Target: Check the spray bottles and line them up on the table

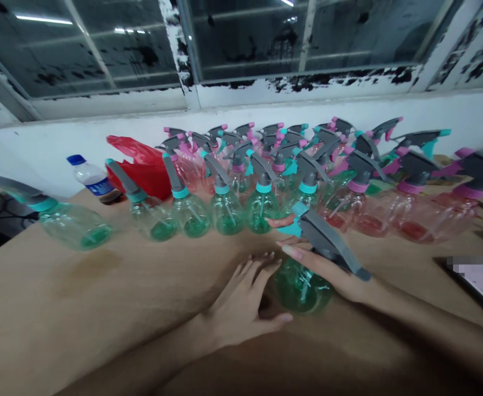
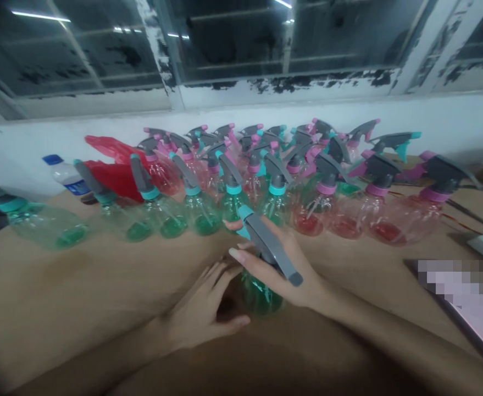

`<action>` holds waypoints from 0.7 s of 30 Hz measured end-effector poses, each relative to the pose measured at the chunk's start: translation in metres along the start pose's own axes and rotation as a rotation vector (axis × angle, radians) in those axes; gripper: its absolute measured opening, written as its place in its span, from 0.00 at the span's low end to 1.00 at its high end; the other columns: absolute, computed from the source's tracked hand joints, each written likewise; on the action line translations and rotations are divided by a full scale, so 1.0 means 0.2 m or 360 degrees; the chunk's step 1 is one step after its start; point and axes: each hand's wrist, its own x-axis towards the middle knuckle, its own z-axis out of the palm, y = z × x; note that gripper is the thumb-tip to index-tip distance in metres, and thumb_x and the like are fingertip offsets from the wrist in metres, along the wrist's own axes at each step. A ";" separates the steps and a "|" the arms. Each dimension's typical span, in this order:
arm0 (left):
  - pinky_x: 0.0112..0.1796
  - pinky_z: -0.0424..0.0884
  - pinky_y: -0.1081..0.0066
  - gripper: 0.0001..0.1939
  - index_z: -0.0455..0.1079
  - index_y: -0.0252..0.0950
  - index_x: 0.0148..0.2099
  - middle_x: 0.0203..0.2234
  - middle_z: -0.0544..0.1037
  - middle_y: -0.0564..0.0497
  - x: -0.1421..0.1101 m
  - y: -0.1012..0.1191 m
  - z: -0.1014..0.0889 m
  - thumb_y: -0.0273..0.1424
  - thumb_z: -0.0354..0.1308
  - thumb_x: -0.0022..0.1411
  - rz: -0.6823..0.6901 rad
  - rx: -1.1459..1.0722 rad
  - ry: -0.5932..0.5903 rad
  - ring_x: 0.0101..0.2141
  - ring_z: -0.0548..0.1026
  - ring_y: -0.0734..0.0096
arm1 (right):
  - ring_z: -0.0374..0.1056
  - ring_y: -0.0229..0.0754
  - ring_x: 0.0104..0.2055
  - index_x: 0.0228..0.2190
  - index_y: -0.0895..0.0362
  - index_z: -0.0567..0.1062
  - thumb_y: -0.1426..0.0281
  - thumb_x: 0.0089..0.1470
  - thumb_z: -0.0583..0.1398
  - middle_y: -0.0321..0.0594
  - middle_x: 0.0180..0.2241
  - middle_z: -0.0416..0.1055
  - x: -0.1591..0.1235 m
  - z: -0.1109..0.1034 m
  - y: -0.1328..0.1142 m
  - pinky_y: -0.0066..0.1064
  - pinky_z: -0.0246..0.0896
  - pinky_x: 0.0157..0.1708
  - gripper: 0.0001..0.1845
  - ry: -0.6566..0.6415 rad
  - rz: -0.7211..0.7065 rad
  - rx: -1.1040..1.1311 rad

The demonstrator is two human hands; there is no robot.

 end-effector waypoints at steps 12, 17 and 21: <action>0.50 0.68 0.52 0.36 0.50 0.38 0.62 0.54 0.65 0.39 -0.26 0.10 -0.14 0.49 0.59 0.60 -0.0257 -0.0209 0.0412 0.53 0.66 0.50 | 0.73 0.43 0.36 0.47 0.53 0.70 0.69 0.50 0.61 0.41 0.42 0.74 0.09 0.37 -0.13 0.41 0.65 0.47 0.21 -0.0261 -0.0342 0.0014; 0.45 0.72 0.51 0.32 0.52 0.40 0.61 0.53 0.66 0.41 -0.41 0.09 -0.18 0.47 0.57 0.62 -0.0384 -0.0005 0.0662 0.51 0.68 0.49 | 0.72 0.46 0.37 0.47 0.57 0.69 0.67 0.50 0.59 0.41 0.32 0.73 0.15 0.55 -0.18 0.43 0.63 0.49 0.21 -0.0403 -0.0503 0.0035; 0.48 0.70 0.51 0.30 0.54 0.46 0.61 0.53 0.67 0.46 -0.52 0.07 -0.27 0.46 0.59 0.61 -0.0434 0.0044 0.0636 0.53 0.66 0.51 | 0.66 0.49 0.52 0.52 0.53 0.65 0.61 0.48 0.63 0.48 0.49 0.69 0.22 0.64 -0.20 0.45 0.60 0.52 0.29 -0.0612 -0.0584 -0.0093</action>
